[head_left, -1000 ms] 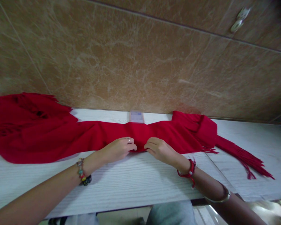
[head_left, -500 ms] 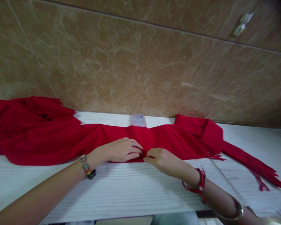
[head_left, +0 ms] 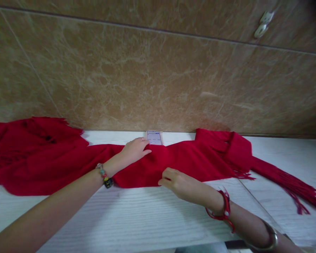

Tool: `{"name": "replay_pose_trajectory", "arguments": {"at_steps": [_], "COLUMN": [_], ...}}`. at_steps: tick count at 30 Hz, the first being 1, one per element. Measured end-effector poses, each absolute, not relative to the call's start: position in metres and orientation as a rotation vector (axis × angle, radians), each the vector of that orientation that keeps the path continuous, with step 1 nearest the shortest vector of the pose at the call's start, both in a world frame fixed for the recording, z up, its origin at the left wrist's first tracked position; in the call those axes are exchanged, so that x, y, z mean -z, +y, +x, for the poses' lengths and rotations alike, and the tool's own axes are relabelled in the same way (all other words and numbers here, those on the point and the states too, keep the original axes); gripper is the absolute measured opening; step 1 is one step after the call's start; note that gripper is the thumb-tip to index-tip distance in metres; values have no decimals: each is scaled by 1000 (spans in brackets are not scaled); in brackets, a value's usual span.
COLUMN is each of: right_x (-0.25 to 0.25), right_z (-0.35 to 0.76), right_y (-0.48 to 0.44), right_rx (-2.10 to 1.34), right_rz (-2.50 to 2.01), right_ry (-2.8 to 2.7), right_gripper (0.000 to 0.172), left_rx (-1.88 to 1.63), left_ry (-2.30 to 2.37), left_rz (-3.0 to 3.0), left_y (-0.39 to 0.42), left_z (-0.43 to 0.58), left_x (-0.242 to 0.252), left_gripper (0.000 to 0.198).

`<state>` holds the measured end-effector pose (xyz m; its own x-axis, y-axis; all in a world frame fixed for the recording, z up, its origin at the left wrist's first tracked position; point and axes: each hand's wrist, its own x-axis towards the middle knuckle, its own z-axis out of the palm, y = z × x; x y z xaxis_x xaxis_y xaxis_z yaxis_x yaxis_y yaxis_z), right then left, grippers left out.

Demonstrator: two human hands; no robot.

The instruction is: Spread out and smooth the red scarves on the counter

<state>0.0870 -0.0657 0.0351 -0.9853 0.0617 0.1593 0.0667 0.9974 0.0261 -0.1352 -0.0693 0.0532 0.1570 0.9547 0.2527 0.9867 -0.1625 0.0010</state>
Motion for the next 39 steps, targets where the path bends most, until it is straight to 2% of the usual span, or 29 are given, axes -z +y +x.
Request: {"name": "replay_pose_trajectory", "arguments": {"at_steps": [3,8,11,16,32,39], "right_x": [-35,-33,-34,-34,-34,-34], "right_z": [87,89,89,89,88,87], "right_y": [-64,-61,-61,-61,-62,-61], "right_rx": [-7,-57,-72,-83,-44,-34], "right_rz": [-104,-109,-99,-80,-96,-106], "right_ry": [-2979,-2989,-2990,-2986,-3008,-3012], "right_gripper": [17,20,22,23,24,24], "left_rx": [302,244,236,210,48,40], "left_ry": [-1915,-1925,-1898,-1900,-1780,-1762], "left_rz": [-2357,-2405,-2444,-2511,-2473,-2501], "left_y": [-41,-20,-16,-11,-11,-5], "left_z": [-121,-113,-114,-112,-103,-100], "left_x": [-55,-49,-47,-44,-52,-51], "left_gripper": [25,17,21,15,27,20]}}
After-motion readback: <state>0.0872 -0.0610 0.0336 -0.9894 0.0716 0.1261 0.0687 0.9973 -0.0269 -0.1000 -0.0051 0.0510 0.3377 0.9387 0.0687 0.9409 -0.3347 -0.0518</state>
